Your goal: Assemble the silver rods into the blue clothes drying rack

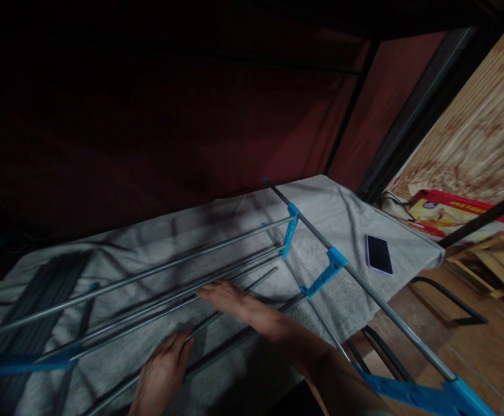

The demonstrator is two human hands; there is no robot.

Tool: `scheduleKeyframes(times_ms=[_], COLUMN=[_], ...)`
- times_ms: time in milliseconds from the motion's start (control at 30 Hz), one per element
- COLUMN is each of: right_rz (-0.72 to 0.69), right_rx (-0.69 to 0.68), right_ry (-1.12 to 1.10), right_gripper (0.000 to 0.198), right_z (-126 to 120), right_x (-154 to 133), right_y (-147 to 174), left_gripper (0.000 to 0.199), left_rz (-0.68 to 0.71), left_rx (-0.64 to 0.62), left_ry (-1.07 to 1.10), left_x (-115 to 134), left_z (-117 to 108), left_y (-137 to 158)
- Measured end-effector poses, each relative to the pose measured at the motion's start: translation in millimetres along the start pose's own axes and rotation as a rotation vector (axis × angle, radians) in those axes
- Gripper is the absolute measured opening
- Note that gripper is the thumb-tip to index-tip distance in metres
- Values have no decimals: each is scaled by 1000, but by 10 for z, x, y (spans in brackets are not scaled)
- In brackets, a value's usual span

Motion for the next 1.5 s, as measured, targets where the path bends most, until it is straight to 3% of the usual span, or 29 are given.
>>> scheduleKeyframes(times_ms=[533, 867, 1067, 1167, 1333, 1400, 1500], right_rz=[-28, 21, 104, 83, 128, 174, 282], right_rx=[14, 11, 85, 131, 281, 362, 444], right_ry=[-34, -73, -96, -181, -594, -648, -524], right_gripper=[36, 33, 44, 43, 29, 27, 26], right_z=[26, -80, -157, -283, -789, -998, -1199], right_x=[5, -39, -58, -137, -68, 107, 517], right_y=[15, 43, 288, 570, 901, 860, 542], left_gripper=[41, 38, 36, 36, 34, 34, 35], left_rz=[-10, -31, -7, -20, -35, -51, -89], left_rx=[-41, 7, 62, 65, 55, 40, 3], left_ry=[-17, 1, -42, -61, -25, 10, 59], left_x=[19, 0, 9, 27, 38, 33, 19], left_z=[-32, 11, 51, 60, 91, 100, 111], left_y=[-15, 26, 59, 62, 81, 88, 92])
Point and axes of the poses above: each hand's wrist, its own y-axis away from the middle knuckle, its own z-axis out of the palm, x = y × z, the point moved 6 cm from there along -y, towards the middle knuckle, and after that the axes turned 6 degrees about z, right-handed, at the moved point
